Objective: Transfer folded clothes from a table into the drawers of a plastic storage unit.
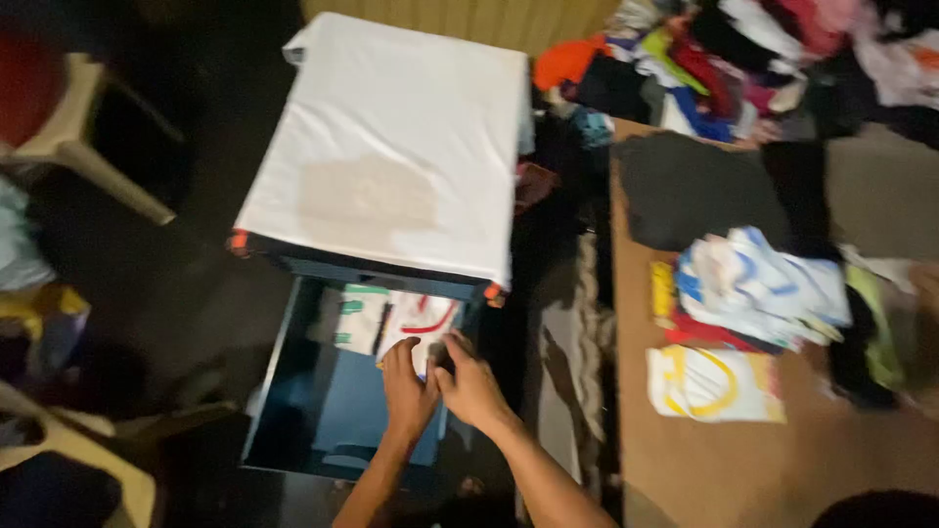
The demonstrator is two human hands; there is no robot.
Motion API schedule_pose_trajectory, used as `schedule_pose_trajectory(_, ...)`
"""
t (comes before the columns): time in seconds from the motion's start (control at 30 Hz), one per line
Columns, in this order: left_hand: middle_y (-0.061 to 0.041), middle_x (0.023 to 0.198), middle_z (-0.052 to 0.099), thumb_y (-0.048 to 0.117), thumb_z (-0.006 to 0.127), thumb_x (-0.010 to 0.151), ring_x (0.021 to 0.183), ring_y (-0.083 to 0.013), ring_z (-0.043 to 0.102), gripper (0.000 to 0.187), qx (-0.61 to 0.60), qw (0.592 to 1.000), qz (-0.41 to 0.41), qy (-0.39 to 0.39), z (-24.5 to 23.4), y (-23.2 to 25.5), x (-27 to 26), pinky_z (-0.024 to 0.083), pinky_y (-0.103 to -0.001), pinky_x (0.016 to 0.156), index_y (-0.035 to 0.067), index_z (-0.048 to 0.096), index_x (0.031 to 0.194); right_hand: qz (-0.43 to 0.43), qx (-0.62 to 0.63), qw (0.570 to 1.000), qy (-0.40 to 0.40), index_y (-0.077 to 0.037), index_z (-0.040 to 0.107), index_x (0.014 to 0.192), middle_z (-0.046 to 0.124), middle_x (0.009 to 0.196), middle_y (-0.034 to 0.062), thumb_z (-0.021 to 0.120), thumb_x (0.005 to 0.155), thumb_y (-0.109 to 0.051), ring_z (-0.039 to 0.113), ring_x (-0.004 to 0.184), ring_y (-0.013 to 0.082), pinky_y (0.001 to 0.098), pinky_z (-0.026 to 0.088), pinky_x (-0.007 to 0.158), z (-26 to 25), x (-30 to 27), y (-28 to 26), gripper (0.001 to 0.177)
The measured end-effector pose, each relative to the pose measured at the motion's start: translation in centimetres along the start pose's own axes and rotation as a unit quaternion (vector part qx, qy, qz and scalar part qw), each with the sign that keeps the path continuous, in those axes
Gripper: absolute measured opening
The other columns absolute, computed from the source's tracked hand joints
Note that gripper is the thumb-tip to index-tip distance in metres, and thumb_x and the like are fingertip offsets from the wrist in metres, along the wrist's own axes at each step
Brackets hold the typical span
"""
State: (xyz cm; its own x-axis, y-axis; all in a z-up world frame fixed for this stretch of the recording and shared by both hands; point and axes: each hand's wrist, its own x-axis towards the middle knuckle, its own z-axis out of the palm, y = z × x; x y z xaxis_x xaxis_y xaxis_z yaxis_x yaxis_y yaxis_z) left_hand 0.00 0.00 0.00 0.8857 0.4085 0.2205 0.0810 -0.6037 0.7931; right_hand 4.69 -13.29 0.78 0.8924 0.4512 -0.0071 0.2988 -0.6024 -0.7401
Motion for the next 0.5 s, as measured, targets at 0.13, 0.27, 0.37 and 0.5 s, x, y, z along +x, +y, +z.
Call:
schedule_pose_trajectory(0.13, -0.019, 0.113, 0.062, 0.015, 0.070, 0.089, 0.109, -0.0405, 0.057, 0.035, -0.053, 0.997, 0.058, 0.012, 1.7, 8.3, -0.8, 0.046, -0.048, 0.096, 0.001, 0.059, 0.119, 0.049, 0.088, 0.989, 0.104, -0.001, 0.056, 0.139, 0.064, 0.135, 0.0221, 0.067, 0.090, -0.015, 0.065, 0.121, 0.0339, 0.0399, 0.052, 0.101, -10.6, -5.5, -1.7, 0.052)
schedule_pose_trajectory(0.27, -0.019, 0.111, 0.061, 0.016, 0.070, 0.091, 0.110, -0.0406, 0.057, 0.029, -0.115, 0.983, 0.124, -0.069, 5.1, 15.1, -1.6, 0.047, -0.047, 0.096, 0.003, 0.060, 0.115, 0.105, 0.020, 0.957, 0.270, -0.007, 0.071, 0.119, 0.076, 0.100, 0.0133, 0.071, 0.093, -0.019, 0.075, 0.087, 0.0257, 0.0353, 0.057, 0.077, -18.7, -9.0, 3.2, 0.029)
schedule_pose_trajectory(0.37, -0.019, 0.111, 0.061, 0.017, 0.072, 0.091, 0.111, -0.0415, 0.056, 0.029, -0.122, 0.969, 0.167, -0.136, 8.4, 19.1, -2.2, 0.047, -0.047, 0.097, 0.003, 0.061, 0.114, 0.134, -0.027, 0.931, 0.339, -0.007, 0.072, 0.112, 0.075, 0.094, 0.0122, 0.073, 0.091, -0.020, 0.073, 0.082, 0.0272, 0.0373, 0.057, 0.072, -23.7, -10.8, 8.1, 0.025)
schedule_pose_trajectory(0.5, -0.021, 0.112, 0.062, 0.019, 0.074, 0.088, 0.110, -0.0422, 0.058, 0.037, -0.103, 0.951, 0.159, -0.244, 12.0, 23.8, -3.2, 0.048, -0.048, 0.097, 0.003, 0.063, 0.120, 0.117, -0.108, 0.900, 0.406, -0.008, 0.073, 0.112, 0.074, 0.096, 0.0143, 0.075, 0.087, -0.018, 0.072, 0.082, 0.0297, 0.0409, 0.058, 0.072, -28.8, -13.2, 15.5, 0.027)
